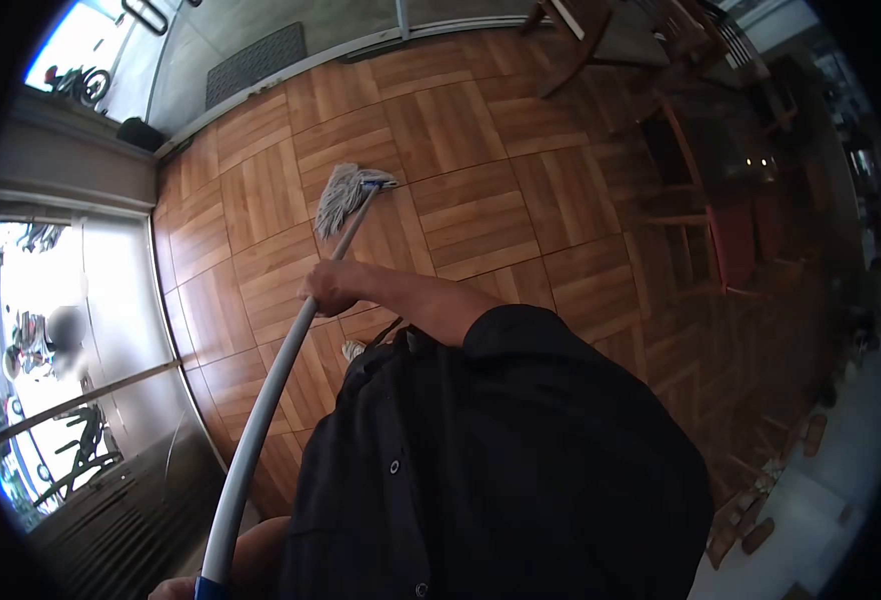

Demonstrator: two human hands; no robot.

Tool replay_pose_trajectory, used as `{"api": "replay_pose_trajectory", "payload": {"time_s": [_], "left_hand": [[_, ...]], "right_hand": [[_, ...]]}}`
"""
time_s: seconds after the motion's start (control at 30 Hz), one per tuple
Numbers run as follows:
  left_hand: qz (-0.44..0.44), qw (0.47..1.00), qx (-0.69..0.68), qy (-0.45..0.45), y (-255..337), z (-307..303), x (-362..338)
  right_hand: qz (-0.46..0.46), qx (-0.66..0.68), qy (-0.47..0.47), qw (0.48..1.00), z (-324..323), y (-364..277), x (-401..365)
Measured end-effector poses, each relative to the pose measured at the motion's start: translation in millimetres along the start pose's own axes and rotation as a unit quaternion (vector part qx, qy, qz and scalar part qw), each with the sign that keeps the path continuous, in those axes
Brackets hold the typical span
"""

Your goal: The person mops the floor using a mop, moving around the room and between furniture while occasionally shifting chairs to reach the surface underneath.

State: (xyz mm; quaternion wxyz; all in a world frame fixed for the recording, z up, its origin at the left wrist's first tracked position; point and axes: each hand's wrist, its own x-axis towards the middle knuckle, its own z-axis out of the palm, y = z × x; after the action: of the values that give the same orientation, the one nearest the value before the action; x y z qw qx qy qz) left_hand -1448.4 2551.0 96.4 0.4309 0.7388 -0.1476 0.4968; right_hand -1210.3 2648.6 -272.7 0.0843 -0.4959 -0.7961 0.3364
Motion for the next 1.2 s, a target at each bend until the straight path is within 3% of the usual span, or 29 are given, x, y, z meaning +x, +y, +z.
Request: {"api": "replay_pose_trajectory", "payload": {"time_s": [0.07, 0.13, 0.17, 0.2, 0.23, 0.27, 0.3, 0.37, 0.47, 0.6, 0.8, 0.93, 1.2], "left_hand": [[0.016, 0.997, -0.061, -0.033, -38, 23, 15], [-0.11, 0.985, -0.063, -0.113, -54, 40, 36], [-0.063, 0.988, -0.099, -0.097, -74, 44, 28], [-0.065, 0.98, -0.154, -0.111, -111, 72, 33], [-0.069, 0.968, -0.208, -0.125, -150, 101, 38], [-0.093, 0.948, -0.256, -0.162, -172, 125, 43], [-0.084, 0.926, -0.262, -0.258, -195, 144, 48], [-0.126, 0.939, -0.274, -0.167, -207, 200, 38], [-0.124, 0.929, -0.284, -0.201, -206, 208, 34], [-0.181, 0.922, -0.31, -0.149, -192, 175, 1], [-0.187, 0.951, -0.243, -0.029, -125, 93, -46], [-0.151, 0.976, -0.153, -0.02, -60, 21, -76], [-0.032, 0.992, 0.083, 0.089, 110, -91, -134]], "right_hand": [[0.064, 0.042, 0.052, 0.996, -27, 35, -79], [0.138, 0.045, 0.116, 0.983, -19, 89, -134], [0.148, 0.046, 0.2, 0.967, -13, 111, -168], [0.185, 0.089, 0.269, 0.941, -13, 124, -206], [0.29, 0.117, 0.28, 0.907, -8, 153, -268], [0.315, 0.107, 0.323, 0.886, 3, 171, -299], [0.315, 0.104, 0.386, 0.861, 14, 181, -329], [0.366, 0.106, 0.454, 0.806, 28, 183, -375], [0.404, 0.081, 0.465, 0.783, 49, 184, -402], [0.379, 0.082, 0.525, 0.757, 78, 169, -375], [0.333, 0.051, 0.502, 0.797, 94, 120, -267], [0.231, -0.003, 0.507, 0.83, 95, 69, -174], [0.091, 0.031, 0.404, 0.91, 153, -97, 27]]}}
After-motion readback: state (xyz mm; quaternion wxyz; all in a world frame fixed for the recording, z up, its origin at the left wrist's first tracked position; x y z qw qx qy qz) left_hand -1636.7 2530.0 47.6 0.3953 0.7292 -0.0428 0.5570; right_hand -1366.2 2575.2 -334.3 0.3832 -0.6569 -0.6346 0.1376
